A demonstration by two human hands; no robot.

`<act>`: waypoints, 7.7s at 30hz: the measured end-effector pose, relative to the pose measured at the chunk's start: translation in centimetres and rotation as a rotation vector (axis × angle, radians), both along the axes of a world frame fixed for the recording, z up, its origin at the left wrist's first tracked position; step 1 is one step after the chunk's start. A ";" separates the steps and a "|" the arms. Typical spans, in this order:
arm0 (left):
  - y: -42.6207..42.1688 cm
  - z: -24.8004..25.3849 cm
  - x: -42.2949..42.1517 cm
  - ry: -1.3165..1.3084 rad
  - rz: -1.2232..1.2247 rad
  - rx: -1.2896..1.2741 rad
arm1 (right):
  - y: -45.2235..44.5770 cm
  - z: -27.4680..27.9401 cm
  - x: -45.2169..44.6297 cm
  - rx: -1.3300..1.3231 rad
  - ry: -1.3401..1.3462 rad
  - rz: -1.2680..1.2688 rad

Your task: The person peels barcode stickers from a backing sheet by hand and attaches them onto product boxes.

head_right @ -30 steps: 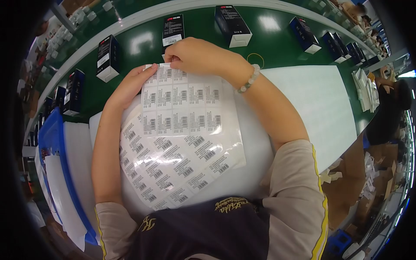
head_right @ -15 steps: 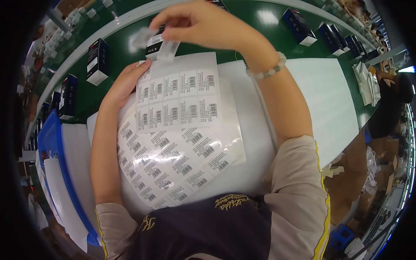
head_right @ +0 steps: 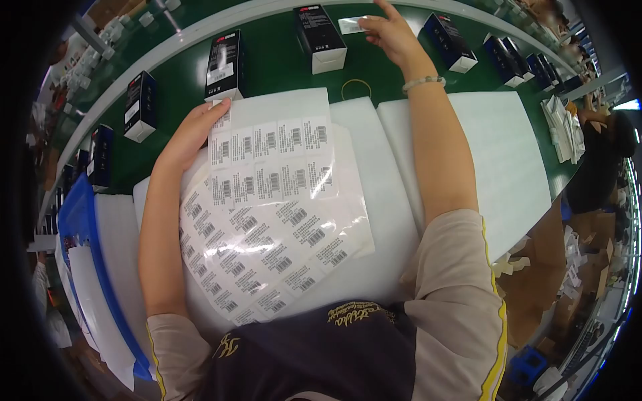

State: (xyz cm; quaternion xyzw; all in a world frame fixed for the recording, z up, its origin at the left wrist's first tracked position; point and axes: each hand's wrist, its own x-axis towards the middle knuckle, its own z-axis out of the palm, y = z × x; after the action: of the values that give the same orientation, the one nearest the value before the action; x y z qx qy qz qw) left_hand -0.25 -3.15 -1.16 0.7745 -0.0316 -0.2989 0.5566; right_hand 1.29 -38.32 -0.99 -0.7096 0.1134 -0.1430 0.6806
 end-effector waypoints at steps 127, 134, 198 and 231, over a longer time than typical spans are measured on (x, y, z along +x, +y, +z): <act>-0.4 0.0 -0.2 -0.046 0.022 0.030 | 5.1 -0.4 1.5 -0.939 0.362 -0.054; -0.4 0.0 -0.1 -0.043 0.009 -0.030 | 5.6 -3.1 1.7 -1.534 -0.018 0.070; -4.1 -0.7 -0.6 -0.057 -0.074 -0.111 | -0.8 -2.6 1.2 -0.140 0.243 0.236; -5.7 -0.6 -0.7 -0.096 -0.156 0.063 | -2.5 -0.4 -1.2 -1.101 0.191 -0.242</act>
State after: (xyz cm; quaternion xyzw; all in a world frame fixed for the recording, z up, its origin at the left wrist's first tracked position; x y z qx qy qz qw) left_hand -0.95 -8.88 -1.75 0.8001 -0.1091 -0.3050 0.5049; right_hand 0.12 -40.77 -1.44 -0.9513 0.1635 -0.1932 0.1759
